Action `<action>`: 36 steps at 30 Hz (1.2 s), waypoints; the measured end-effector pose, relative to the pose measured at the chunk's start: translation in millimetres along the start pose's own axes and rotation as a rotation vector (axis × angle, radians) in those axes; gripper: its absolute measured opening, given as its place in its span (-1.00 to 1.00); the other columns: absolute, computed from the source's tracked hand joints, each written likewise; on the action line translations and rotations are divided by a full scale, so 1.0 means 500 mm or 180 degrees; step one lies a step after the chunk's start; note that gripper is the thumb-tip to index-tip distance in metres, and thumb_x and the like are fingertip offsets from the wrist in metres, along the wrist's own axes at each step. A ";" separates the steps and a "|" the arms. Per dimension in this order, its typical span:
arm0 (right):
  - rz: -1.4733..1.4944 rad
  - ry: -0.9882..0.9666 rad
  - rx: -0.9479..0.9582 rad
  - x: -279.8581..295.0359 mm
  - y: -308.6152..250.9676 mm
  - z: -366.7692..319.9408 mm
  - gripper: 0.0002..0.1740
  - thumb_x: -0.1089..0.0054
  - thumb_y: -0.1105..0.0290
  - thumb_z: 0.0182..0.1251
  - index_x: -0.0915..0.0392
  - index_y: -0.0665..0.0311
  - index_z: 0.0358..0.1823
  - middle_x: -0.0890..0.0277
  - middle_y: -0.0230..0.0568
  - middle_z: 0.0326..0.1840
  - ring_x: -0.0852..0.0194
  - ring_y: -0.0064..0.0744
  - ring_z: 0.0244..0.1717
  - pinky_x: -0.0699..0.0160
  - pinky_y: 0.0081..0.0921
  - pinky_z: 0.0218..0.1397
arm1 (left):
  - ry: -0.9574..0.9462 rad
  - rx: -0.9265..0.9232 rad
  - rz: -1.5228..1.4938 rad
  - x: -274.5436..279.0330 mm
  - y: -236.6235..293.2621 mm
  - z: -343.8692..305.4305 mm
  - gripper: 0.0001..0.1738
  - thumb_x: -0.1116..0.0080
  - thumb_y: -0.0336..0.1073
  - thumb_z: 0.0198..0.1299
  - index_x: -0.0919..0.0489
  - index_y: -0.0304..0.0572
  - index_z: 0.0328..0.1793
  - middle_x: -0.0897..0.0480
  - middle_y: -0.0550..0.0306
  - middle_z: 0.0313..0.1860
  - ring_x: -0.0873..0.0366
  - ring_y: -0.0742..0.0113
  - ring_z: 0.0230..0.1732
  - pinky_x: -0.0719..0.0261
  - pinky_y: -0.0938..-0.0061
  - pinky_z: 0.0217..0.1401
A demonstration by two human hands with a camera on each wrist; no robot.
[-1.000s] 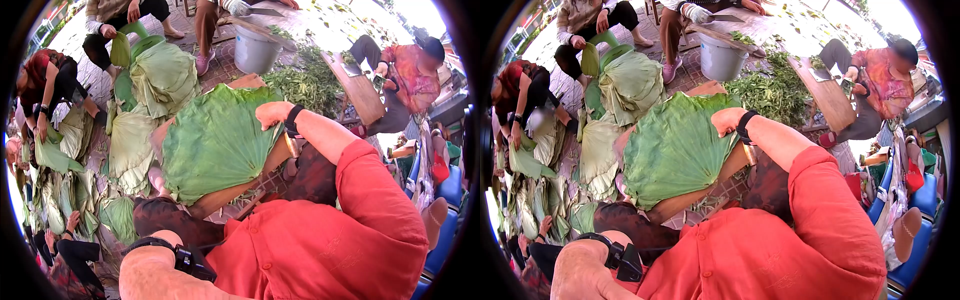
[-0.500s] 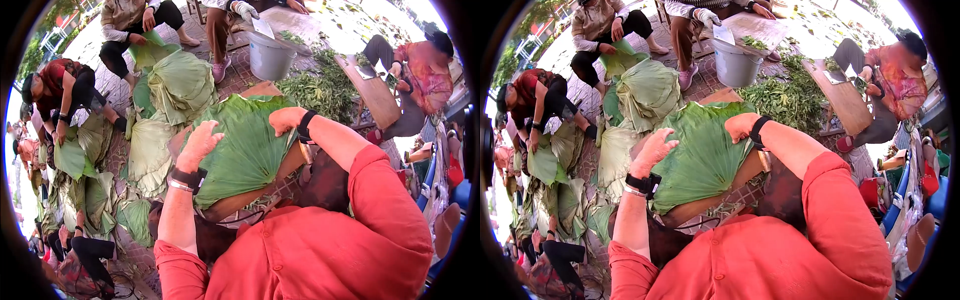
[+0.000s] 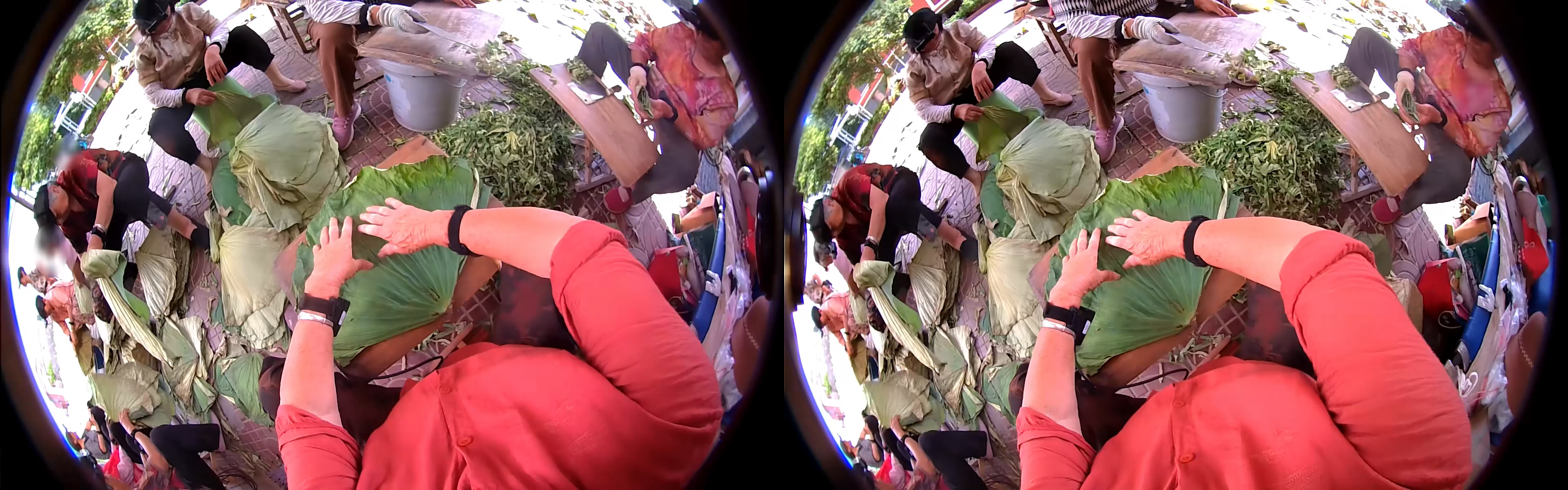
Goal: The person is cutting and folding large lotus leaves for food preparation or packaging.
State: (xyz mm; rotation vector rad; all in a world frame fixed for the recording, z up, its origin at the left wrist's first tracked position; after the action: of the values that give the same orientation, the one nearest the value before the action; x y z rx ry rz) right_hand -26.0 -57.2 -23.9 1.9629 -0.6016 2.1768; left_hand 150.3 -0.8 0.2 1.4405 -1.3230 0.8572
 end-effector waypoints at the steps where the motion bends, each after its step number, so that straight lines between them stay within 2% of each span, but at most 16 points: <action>1: 0.0057 -0.0112 -0.0098 -0.006 0.011 -0.001 -0.20 -0.14 -0.08 0.21 -0.17 0.17 0.38 -0.07 -0.07 0.46 0.02 -0.08 0.47 -0.03 0.12 0.39 | -0.0025 -0.0006 0.0007 0.000 -0.002 0.002 0.26 -0.53 0.05 -0.32 -0.03 -0.02 0.52 -0.01 -0.15 0.52 0.03 -0.09 0.51 -0.16 -0.13 0.36; 5: 0.0192 -0.0337 -0.0697 -0.017 0.057 0.000 -0.17 -0.07 -0.12 0.25 -0.07 0.10 0.45 0.05 -0.15 0.53 0.16 -0.10 0.53 0.15 0.26 0.43 | -0.0121 -0.0008 0.0049 -0.006 -0.008 0.003 0.24 -0.49 0.11 -0.27 -0.01 0.00 0.53 0.02 -0.14 0.54 0.09 -0.08 0.53 -0.11 -0.12 0.38; 13: -0.0068 -0.0562 -0.1696 0.024 0.198 -0.099 -0.17 0.10 -0.19 0.32 0.04 0.08 0.49 0.19 -0.16 0.57 0.31 -0.10 0.57 0.20 0.27 0.44 | -0.0030 -0.0090 0.0096 -0.024 -0.026 0.000 0.22 -0.45 0.17 -0.23 -0.02 0.03 0.53 0.05 -0.09 0.55 0.12 -0.03 0.54 -0.08 -0.11 0.39; 15: 0.0119 -0.0625 -0.1913 0.042 0.216 -0.137 -0.15 0.11 -0.20 0.32 0.06 0.08 0.49 0.21 -0.14 0.57 0.31 -0.10 0.57 0.22 0.24 0.46 | 0.0015 -0.0107 0.0077 -0.026 -0.029 0.003 0.21 -0.44 0.17 -0.23 -0.02 0.05 0.53 0.05 -0.08 0.55 0.12 -0.02 0.54 -0.08 -0.12 0.39; 18: 0.0324 -0.0609 -0.2566 0.067 0.253 -0.207 -0.16 0.10 -0.20 0.31 0.03 0.09 0.49 0.10 -0.09 0.54 0.19 -0.05 0.54 0.10 0.17 0.42 | 0.0015 -0.0120 0.0053 -0.032 -0.031 0.003 0.20 -0.44 0.18 -0.23 -0.02 0.08 0.53 0.05 -0.07 0.55 0.12 -0.02 0.54 -0.07 -0.12 0.39; 19: 0.0362 -0.0602 -0.2845 0.072 0.265 -0.237 -0.23 0.06 -0.17 0.31 -0.12 0.12 0.42 -0.06 -0.04 0.47 0.01 -0.03 0.47 -0.03 0.15 0.36 | 0.0019 -0.0118 0.0052 -0.032 -0.032 0.003 0.20 -0.44 0.18 -0.23 -0.02 0.09 0.53 0.05 -0.06 0.56 0.12 -0.02 0.54 -0.07 -0.12 0.39; 21: 0.0257 -0.0843 -0.3361 0.096 0.272 -0.283 -0.31 0.02 -0.14 0.30 -0.26 0.18 0.29 -0.21 -0.04 0.38 -0.18 -0.03 0.37 -0.12 0.11 0.32 | -0.0001 -0.0098 0.0038 -0.032 -0.031 0.004 0.21 -0.45 0.18 -0.23 -0.02 0.08 0.53 0.06 -0.07 0.56 0.12 -0.02 0.54 -0.06 -0.12 0.39; 22: 0.0051 -0.0407 -0.3365 0.099 0.274 -0.301 -0.41 -0.03 -0.08 0.28 -0.41 0.29 0.09 -0.43 0.02 0.17 -0.40 0.01 0.19 -0.32 0.00 0.18 | -0.0011 -0.0090 0.0026 -0.030 -0.029 0.002 0.21 -0.45 0.17 -0.23 -0.02 0.08 0.53 0.06 -0.07 0.56 0.13 -0.02 0.54 -0.06 -0.11 0.40; 25: 0.0610 0.0241 -0.3090 0.104 0.295 -0.317 -0.43 -0.06 -0.05 0.25 -0.49 0.39 -0.08 -0.54 0.12 -0.06 -0.51 0.06 0.02 -0.44 -0.07 0.02 | -0.0044 -0.0079 0.0000 -0.027 -0.026 0.001 0.20 -0.46 0.15 -0.23 -0.03 0.05 0.53 0.05 -0.10 0.55 0.13 -0.02 0.54 -0.05 -0.12 0.40; 26: 0.0785 0.0640 -0.2732 0.106 0.296 -0.316 -0.39 -0.09 -0.09 0.18 -0.54 0.47 -0.26 -0.56 0.20 -0.26 -0.54 0.13 -0.17 -0.47 -0.11 -0.14 | -0.0047 -0.0085 -0.0007 -0.027 -0.026 0.003 0.20 -0.46 0.14 -0.23 -0.03 0.04 0.53 0.05 -0.10 0.55 0.12 -0.03 0.54 -0.05 -0.12 0.40; 29: 0.1330 0.0247 -0.2570 0.106 0.274 -0.302 -0.31 -0.11 -0.17 0.12 -0.54 0.51 -0.38 -0.57 0.17 -0.35 -0.53 0.11 -0.30 -0.47 -0.12 -0.20 | -0.0080 -0.0069 -0.0004 -0.022 -0.019 0.001 0.20 -0.47 0.12 -0.23 -0.04 0.01 0.52 0.03 -0.12 0.54 0.12 -0.03 0.54 -0.05 -0.11 0.40; 30: 0.1147 -0.0113 -0.2668 0.106 0.263 -0.295 -0.26 -0.13 -0.22 0.08 -0.56 0.53 -0.43 -0.57 0.15 -0.43 -0.53 0.09 -0.36 -0.48 -0.15 -0.23 | -0.0080 -0.0072 0.0001 -0.024 -0.020 0.003 0.19 -0.47 0.12 -0.23 -0.04 0.01 0.52 0.03 -0.12 0.54 0.12 -0.03 0.54 -0.05 -0.11 0.40; 33: 0.1105 -0.0257 -0.2882 0.089 0.242 -0.282 -0.42 -0.35 0.00 -0.02 -0.60 0.52 -0.35 -0.58 0.18 -0.42 -0.59 0.04 -0.32 -0.53 -0.21 -0.20 | -0.0058 -0.0097 0.0024 -0.025 -0.022 0.005 0.19 -0.47 0.12 -0.23 -0.04 0.01 0.52 0.03 -0.13 0.54 0.12 -0.03 0.54 -0.06 -0.09 0.40; 34: 0.0943 -0.0308 -0.2975 0.115 0.216 -0.279 -0.53 -0.40 0.14 -0.08 -0.60 0.52 -0.41 -0.59 0.15 -0.43 -0.59 0.03 -0.33 -0.54 -0.25 -0.22 | -0.0053 -0.0102 0.0027 -0.025 -0.022 0.004 0.19 -0.47 0.12 -0.23 -0.04 0.01 0.52 0.03 -0.13 0.54 0.12 -0.03 0.54 -0.06 -0.09 0.40; 35: 0.0590 -0.0373 -0.2753 0.088 0.245 -0.277 -0.67 -0.37 0.27 -0.09 -0.60 0.47 -0.52 -0.58 0.08 -0.53 -0.59 -0.07 -0.45 -0.54 -0.21 -0.35 | -0.0044 -0.0104 0.0025 -0.025 -0.023 0.004 0.19 -0.47 0.12 -0.23 -0.04 0.02 0.52 0.03 -0.13 0.54 0.12 -0.03 0.54 -0.06 -0.09 0.40; 36: 0.0945 -0.0447 -0.2926 0.073 0.269 -0.280 -0.74 -0.35 0.32 -0.08 -0.59 0.43 -0.58 -0.55 0.01 -0.59 -0.56 -0.15 -0.53 -0.49 -0.21 -0.45 | -0.0039 -0.0109 0.0020 -0.025 -0.024 0.004 0.19 -0.47 0.11 -0.23 -0.04 0.02 0.52 0.03 -0.13 0.54 0.12 -0.03 0.54 -0.06 -0.08 0.40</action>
State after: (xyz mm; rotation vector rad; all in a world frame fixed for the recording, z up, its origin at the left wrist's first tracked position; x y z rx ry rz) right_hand -209.5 -130.5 -23.1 1.5485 -1.6322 1.4214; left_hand 159.6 0.4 -14.5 1.4177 -1.3458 0.8274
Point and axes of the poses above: each hand's wrist, its own z-axis towards the middle knuckle, its own x-axis out of the back of the hand, y = z × x, the point moved 2 cm from there along z, towards the middle knuckle
